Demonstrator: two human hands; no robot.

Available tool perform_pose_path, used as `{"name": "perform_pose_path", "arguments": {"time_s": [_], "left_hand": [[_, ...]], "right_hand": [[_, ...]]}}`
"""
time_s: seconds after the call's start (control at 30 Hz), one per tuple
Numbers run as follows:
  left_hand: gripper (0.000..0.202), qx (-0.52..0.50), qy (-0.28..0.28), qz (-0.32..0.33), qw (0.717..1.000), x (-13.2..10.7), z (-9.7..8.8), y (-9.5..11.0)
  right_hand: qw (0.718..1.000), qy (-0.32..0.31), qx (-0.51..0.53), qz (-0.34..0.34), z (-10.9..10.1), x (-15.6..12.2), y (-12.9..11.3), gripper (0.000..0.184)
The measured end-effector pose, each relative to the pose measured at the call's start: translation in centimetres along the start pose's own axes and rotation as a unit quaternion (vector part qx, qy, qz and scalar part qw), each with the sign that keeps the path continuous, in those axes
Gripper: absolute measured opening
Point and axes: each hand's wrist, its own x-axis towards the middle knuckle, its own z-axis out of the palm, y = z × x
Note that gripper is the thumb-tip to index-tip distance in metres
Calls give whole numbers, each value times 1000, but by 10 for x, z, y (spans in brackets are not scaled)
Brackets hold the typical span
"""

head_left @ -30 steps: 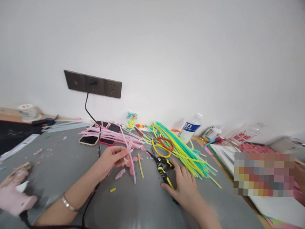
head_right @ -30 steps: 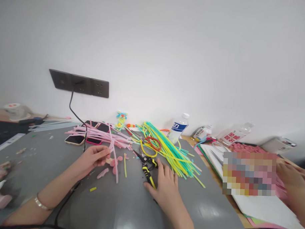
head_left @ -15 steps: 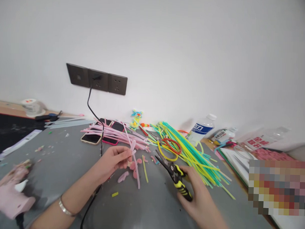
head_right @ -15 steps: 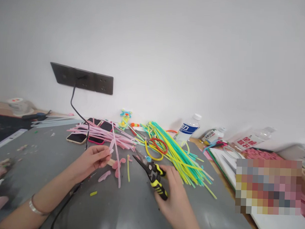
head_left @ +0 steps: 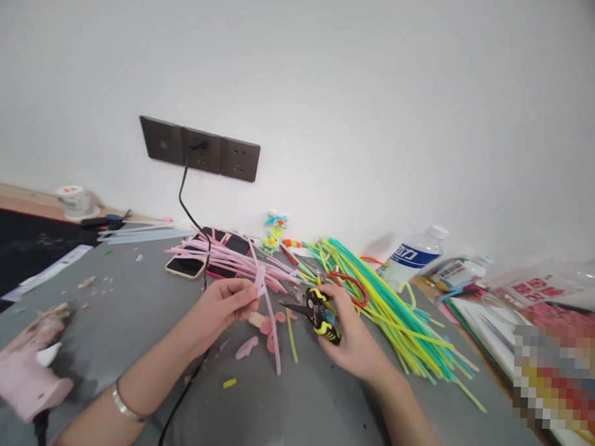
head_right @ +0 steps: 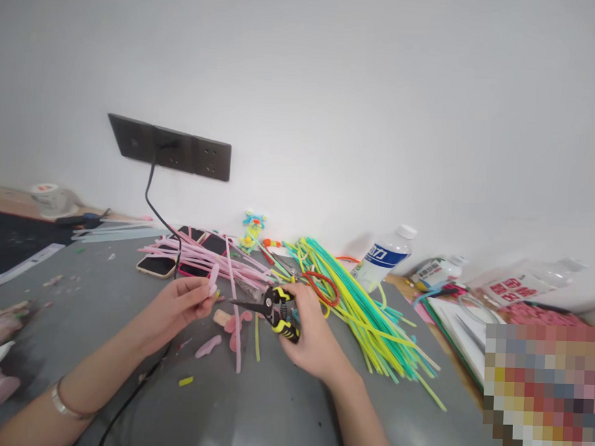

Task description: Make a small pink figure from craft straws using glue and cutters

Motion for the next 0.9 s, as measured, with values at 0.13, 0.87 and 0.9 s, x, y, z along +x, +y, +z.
{"name": "perform_pose_path", "arguments": {"time_s": [0.13, 0.87, 0.9], "left_hand": [[36, 28, -21, -9, 999, -2, 5, 3], [41, 79, -124, -54, 988, -6, 6, 8], [41, 78, -130, -60, 987, -6, 5, 7]], "right_hand": [[999, -33, 1, 5, 0, -6, 3, 66], [997, -65, 19, -23, -2, -8, -6, 61], [997, -69, 22, -20, -3, -8, -7, 60]]}}
